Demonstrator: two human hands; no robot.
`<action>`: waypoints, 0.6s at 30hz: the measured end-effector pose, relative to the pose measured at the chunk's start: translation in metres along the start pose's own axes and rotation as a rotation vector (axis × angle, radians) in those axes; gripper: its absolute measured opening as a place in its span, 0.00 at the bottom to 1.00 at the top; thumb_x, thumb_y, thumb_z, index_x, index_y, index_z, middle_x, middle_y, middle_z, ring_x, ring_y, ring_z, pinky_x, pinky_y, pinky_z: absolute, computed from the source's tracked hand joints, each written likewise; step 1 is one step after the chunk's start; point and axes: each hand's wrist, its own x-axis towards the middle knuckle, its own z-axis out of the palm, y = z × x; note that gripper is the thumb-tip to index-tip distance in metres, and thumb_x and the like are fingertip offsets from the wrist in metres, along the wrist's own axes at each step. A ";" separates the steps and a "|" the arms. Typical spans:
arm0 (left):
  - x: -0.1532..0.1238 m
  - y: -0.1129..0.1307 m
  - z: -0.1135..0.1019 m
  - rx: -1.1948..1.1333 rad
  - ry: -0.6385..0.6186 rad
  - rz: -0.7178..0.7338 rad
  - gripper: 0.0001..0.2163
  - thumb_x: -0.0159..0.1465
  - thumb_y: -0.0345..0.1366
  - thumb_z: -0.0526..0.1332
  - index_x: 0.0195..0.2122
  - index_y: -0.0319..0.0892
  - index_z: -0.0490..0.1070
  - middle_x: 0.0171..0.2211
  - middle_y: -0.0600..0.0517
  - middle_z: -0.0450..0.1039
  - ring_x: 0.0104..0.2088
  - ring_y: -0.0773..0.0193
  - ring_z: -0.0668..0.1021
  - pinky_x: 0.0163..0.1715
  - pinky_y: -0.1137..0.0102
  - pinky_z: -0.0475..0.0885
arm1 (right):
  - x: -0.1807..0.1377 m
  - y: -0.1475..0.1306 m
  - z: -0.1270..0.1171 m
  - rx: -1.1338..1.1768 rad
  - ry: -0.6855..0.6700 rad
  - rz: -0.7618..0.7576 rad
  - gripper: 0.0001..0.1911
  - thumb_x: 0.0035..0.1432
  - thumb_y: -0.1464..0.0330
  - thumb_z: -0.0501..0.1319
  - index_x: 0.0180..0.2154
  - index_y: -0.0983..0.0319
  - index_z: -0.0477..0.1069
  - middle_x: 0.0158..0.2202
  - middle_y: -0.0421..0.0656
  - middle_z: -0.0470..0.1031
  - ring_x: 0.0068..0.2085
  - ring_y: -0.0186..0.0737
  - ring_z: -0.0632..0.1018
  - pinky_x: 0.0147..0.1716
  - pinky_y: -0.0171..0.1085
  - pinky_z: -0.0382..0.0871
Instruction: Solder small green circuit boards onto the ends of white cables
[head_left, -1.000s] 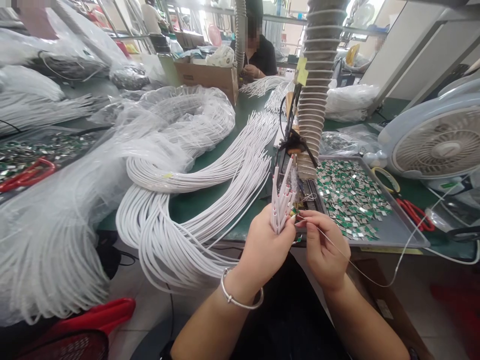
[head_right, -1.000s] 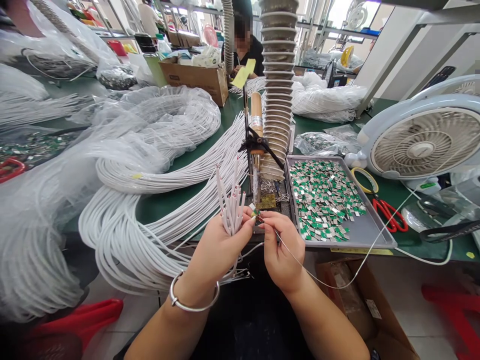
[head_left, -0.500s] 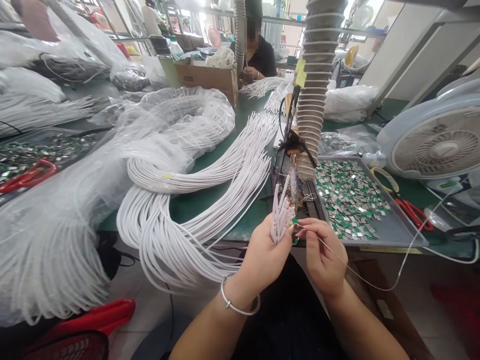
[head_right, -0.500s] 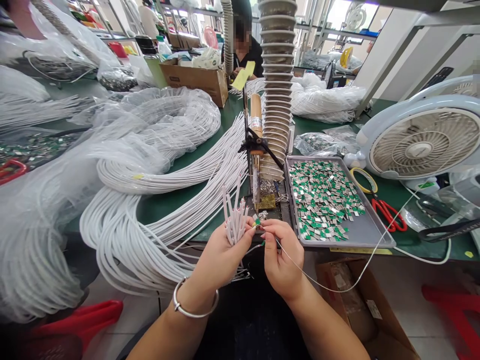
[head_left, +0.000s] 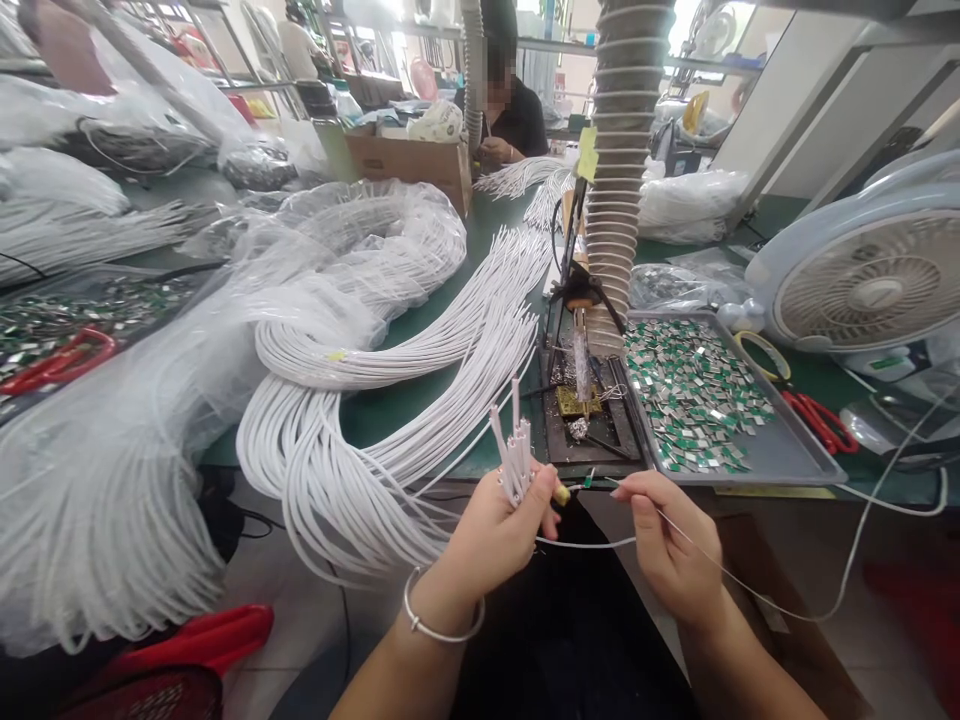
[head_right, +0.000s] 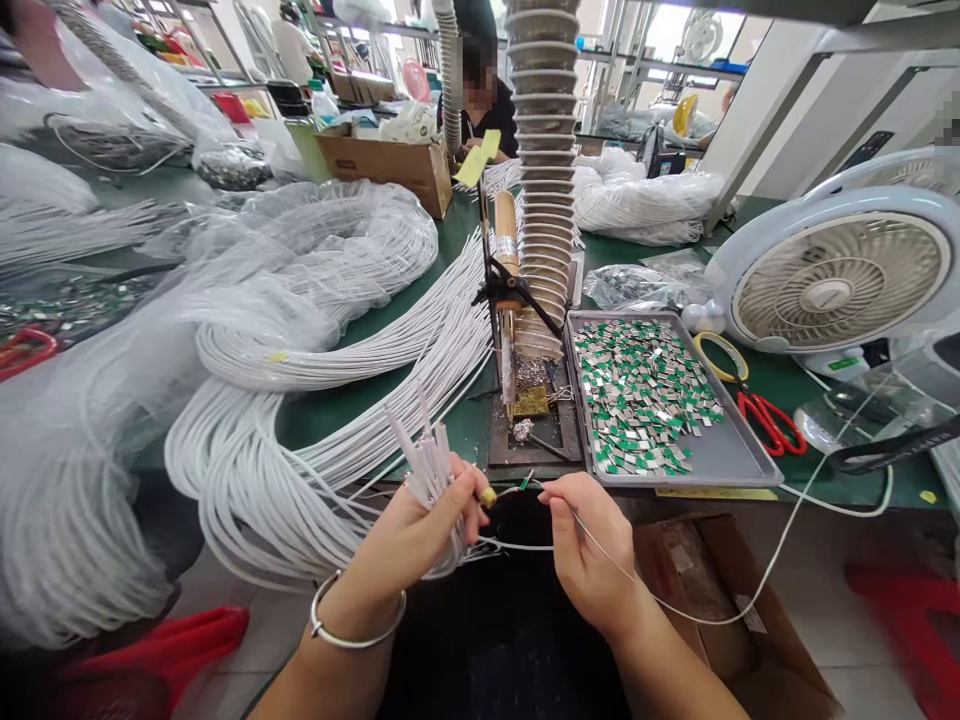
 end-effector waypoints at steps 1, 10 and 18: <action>0.001 -0.001 -0.003 -0.018 -0.065 -0.017 0.16 0.64 0.48 0.52 0.27 0.41 0.64 0.16 0.57 0.62 0.21 0.67 0.70 0.27 0.70 0.67 | 0.001 0.001 -0.003 -0.012 0.001 -0.013 0.11 0.59 0.77 0.52 0.40 0.60 0.68 0.30 0.41 0.74 0.32 0.34 0.76 0.33 0.33 0.72; 0.001 -0.010 -0.025 -0.212 -0.307 0.059 0.12 0.57 0.36 0.64 0.41 0.42 0.67 0.29 0.53 0.64 0.29 0.67 0.67 0.31 0.71 0.64 | 0.033 0.020 0.003 -0.550 -0.204 -0.251 0.09 0.60 0.76 0.52 0.38 0.66 0.70 0.34 0.49 0.76 0.37 0.44 0.74 0.38 0.43 0.69; 0.003 -0.012 -0.026 -0.368 -0.272 -0.050 0.12 0.54 0.35 0.67 0.38 0.38 0.72 0.29 0.51 0.68 0.30 0.67 0.70 0.32 0.71 0.65 | 0.038 0.023 0.010 -0.573 -0.214 -0.299 0.08 0.59 0.76 0.52 0.37 0.67 0.70 0.33 0.48 0.75 0.35 0.42 0.74 0.36 0.39 0.69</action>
